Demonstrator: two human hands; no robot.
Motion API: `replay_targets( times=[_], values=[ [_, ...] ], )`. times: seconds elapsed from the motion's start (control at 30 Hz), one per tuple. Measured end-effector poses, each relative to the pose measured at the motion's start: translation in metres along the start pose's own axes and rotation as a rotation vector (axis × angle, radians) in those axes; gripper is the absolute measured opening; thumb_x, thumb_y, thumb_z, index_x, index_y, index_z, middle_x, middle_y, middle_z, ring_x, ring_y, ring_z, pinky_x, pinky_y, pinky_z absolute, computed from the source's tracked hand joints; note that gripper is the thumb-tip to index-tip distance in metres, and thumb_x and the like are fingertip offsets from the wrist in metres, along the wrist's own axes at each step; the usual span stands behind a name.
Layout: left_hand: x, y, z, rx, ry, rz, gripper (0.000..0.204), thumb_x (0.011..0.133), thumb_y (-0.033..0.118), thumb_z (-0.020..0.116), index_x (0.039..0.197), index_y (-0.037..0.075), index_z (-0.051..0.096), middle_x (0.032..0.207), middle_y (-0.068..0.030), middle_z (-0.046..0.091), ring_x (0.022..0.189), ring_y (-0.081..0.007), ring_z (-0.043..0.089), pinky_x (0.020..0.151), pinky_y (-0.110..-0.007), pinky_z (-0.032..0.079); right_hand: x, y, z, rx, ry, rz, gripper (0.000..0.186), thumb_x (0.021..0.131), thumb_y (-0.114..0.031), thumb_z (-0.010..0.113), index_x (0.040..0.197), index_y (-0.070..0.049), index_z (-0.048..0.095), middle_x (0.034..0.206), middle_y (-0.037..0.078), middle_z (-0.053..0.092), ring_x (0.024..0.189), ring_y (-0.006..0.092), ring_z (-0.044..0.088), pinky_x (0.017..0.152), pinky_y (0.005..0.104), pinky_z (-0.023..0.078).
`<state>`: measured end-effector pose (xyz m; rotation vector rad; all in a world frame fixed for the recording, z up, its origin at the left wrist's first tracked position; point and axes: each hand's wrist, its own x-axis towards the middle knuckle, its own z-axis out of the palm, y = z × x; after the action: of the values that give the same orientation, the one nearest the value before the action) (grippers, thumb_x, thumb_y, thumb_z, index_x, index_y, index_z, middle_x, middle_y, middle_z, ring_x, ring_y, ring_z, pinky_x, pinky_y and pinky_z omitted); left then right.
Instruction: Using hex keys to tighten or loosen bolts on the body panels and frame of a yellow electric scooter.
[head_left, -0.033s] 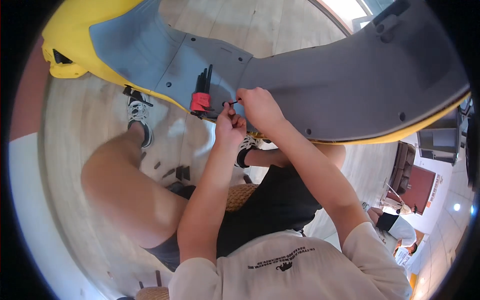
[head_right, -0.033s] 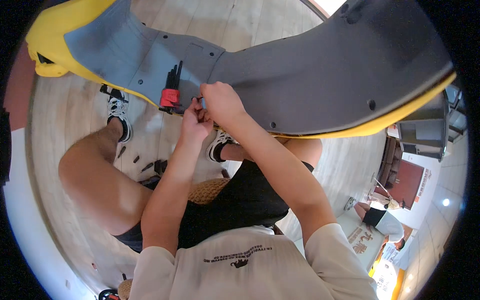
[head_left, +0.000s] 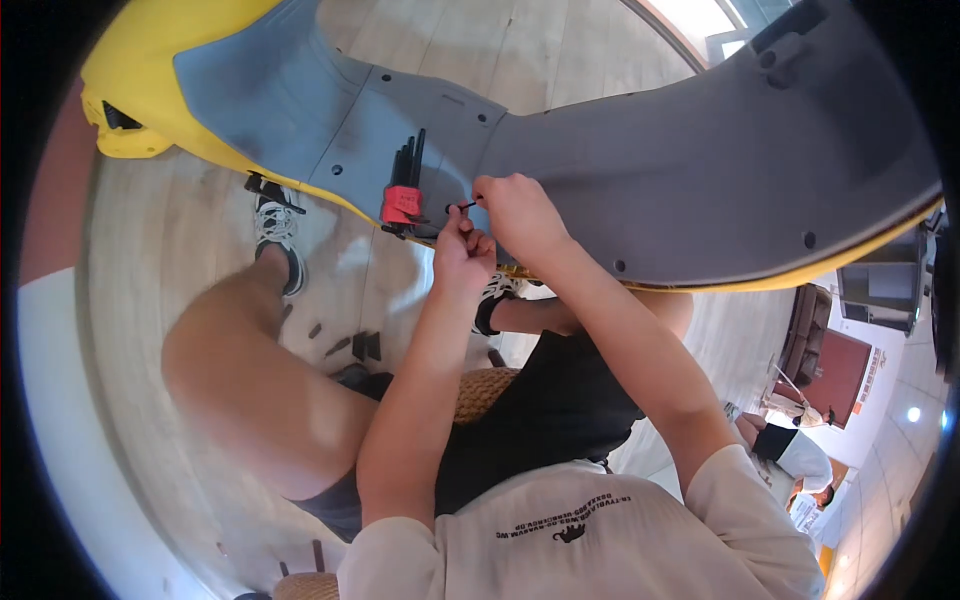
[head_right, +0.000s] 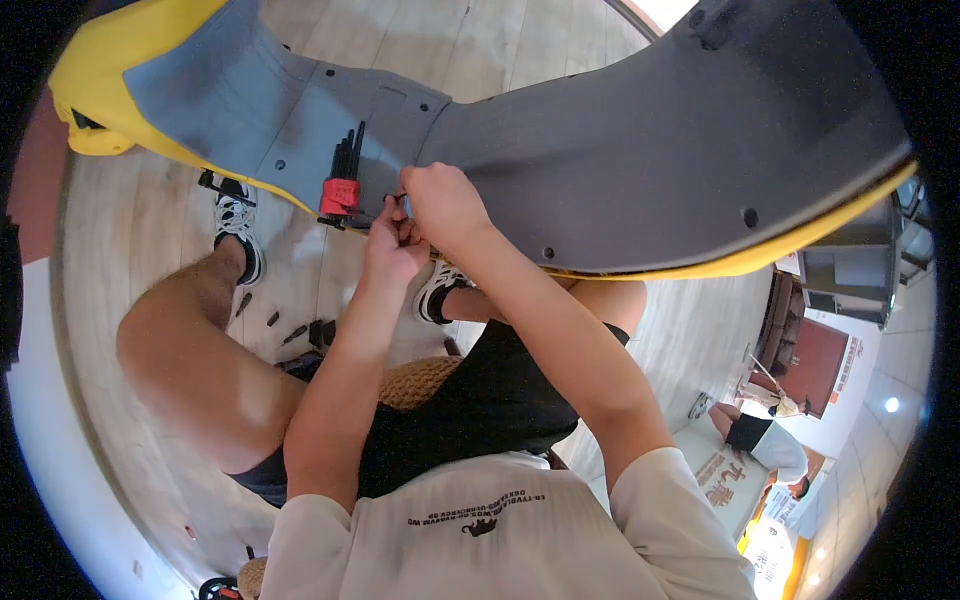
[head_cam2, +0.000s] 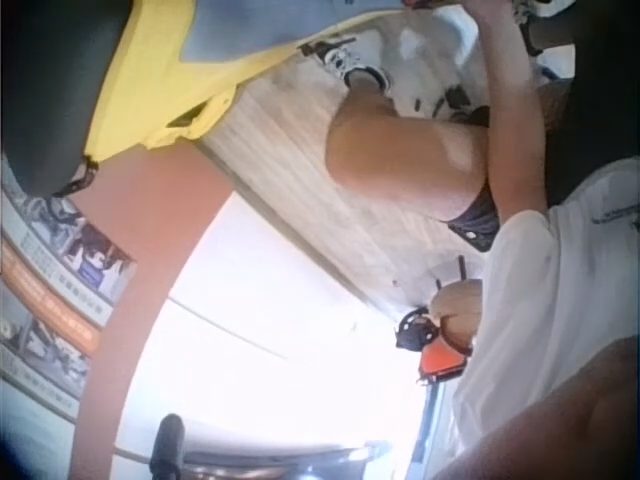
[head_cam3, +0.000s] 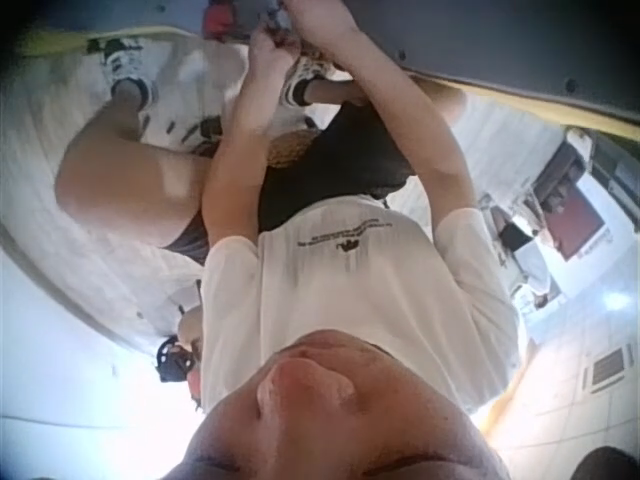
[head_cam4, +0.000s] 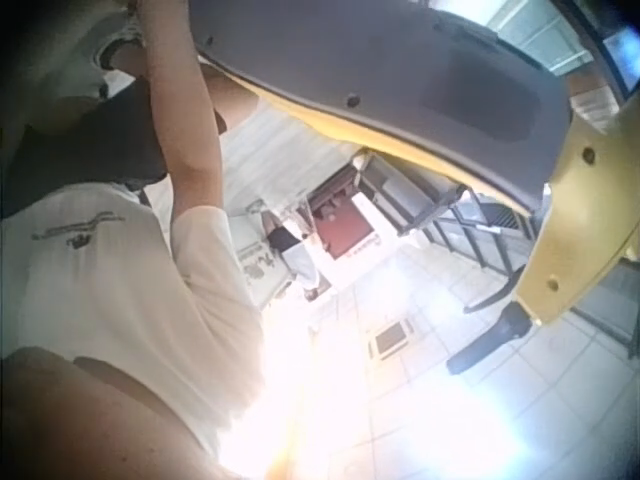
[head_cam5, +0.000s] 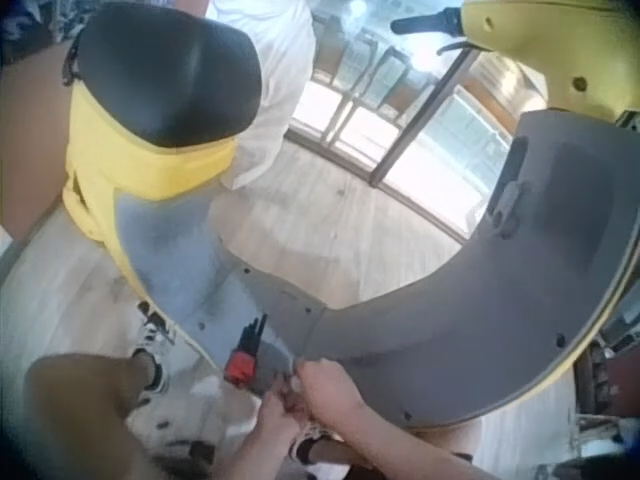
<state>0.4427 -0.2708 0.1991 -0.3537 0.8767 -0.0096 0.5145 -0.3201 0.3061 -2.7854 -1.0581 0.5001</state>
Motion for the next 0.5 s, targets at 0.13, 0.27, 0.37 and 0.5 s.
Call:
replay_targets(
  times=[0.13,0.27,0.37,0.5],
  values=[
    [0.005,-0.005,-0.004,0.032,0.053,-0.009,0.017,0.099,0.029,0.052,0.095,0.014,0.059,0.060,0.0069,0.042,0.046,-0.0063,0.026,0.043,-0.024,0.020,0.014,0.004,0.005,-0.003,-0.076,0.042,0.009,0.079,-0.005,0.059,0.086,-0.001,0.064,0.077,0.019,0.066,0.076,0.0370,0.065,0.069,0.0450,0.051],
    [0.001,-0.008,-0.009,0.212,0.067,0.013,0.023,0.099,0.030,0.050,0.084,0.016,0.058,0.057,0.0077,0.038,0.046,-0.0057,0.030,0.043,-0.024,0.024,0.016,0.007,0.009,0.048,-0.113,0.066,0.010,0.080,-0.005,0.058,0.087,0.000,0.064,0.077,0.019,0.066,0.077,0.0373,0.065,0.071,0.0445,0.052],
    [-0.009,-0.010,-0.012,0.451,0.107,0.096,0.029,0.097,0.031,0.054,0.074,0.015,0.054,0.055,0.0069,0.037,0.046,-0.0055,0.032,0.044,-0.024,0.025,0.014,0.008,0.012,0.045,-0.068,0.066,0.011,0.078,-0.003,0.059,0.087,0.000,0.064,0.077,0.019,0.066,0.077,0.0375,0.065,0.072,0.0441,0.052],
    [-0.026,-0.017,-0.021,0.922,0.543,0.408,0.044,0.085,0.044,0.069,0.061,0.013,0.050,0.056,0.0019,0.045,0.051,-0.0094,0.040,0.048,-0.026,0.032,0.013,0.012,0.014,0.072,-0.085,0.118,0.013,0.076,0.000,0.060,0.088,-0.001,0.065,0.078,0.018,0.067,0.078,0.0369,0.065,0.073,0.0435,0.052]
  ],
)
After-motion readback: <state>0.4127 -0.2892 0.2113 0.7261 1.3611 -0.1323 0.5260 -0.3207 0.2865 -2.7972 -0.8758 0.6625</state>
